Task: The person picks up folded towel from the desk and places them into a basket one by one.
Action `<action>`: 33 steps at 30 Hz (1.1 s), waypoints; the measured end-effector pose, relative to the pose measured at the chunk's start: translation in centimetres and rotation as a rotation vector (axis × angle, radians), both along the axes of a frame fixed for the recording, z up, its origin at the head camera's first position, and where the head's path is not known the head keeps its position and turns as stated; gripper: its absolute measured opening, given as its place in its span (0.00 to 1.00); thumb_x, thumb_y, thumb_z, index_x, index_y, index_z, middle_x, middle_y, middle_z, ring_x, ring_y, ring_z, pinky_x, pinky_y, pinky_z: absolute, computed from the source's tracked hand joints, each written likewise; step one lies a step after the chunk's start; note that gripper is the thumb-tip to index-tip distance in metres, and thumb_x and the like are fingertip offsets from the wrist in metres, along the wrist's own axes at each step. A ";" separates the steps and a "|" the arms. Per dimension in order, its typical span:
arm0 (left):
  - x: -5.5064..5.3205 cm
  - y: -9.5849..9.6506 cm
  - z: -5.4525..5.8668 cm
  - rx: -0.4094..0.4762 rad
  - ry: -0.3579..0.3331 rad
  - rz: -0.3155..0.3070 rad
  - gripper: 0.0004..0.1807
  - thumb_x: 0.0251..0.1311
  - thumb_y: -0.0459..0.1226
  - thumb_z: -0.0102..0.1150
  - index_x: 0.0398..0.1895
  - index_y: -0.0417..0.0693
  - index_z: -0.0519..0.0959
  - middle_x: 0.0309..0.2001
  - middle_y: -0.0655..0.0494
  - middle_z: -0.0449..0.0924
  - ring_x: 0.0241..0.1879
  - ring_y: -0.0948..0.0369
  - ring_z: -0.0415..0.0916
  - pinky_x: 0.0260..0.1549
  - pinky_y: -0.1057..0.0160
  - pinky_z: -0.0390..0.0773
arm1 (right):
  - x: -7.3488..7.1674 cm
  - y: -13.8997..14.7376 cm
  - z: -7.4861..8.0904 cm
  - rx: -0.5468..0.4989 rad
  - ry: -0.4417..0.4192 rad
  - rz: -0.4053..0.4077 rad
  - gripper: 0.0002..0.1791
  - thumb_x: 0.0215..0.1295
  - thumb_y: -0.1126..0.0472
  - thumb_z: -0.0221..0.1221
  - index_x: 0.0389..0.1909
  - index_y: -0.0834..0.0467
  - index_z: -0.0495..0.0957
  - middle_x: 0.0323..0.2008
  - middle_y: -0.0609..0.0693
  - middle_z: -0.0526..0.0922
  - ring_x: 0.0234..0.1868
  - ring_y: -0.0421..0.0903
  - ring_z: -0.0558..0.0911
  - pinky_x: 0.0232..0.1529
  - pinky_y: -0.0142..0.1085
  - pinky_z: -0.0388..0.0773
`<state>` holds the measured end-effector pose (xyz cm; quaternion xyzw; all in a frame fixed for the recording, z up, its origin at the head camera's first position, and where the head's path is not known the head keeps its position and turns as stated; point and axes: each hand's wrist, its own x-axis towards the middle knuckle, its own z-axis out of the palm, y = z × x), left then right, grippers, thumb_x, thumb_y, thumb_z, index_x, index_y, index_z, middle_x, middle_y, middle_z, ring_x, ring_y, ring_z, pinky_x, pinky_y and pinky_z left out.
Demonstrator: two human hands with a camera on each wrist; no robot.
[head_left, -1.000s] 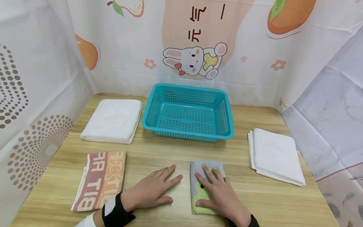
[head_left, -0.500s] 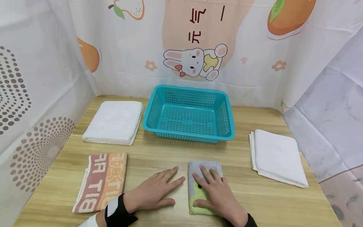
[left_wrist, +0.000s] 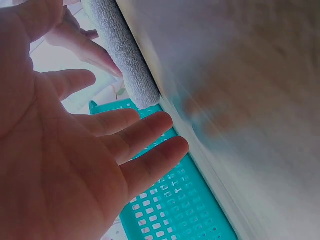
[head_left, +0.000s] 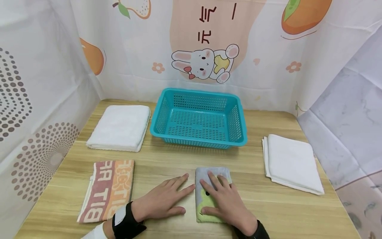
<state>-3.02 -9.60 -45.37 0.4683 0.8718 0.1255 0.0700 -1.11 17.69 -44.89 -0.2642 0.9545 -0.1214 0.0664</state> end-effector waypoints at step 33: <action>0.4 -0.1 0.1 -0.042 -0.008 0.008 0.39 0.71 0.59 0.47 0.80 0.56 0.53 0.77 0.39 0.51 0.70 0.50 0.63 0.61 0.50 0.70 | -0.7 -1.7 0.1 0.060 0.028 0.034 0.48 0.57 0.25 0.56 0.74 0.47 0.65 0.73 0.59 0.62 0.64 0.64 0.69 0.48 0.60 0.72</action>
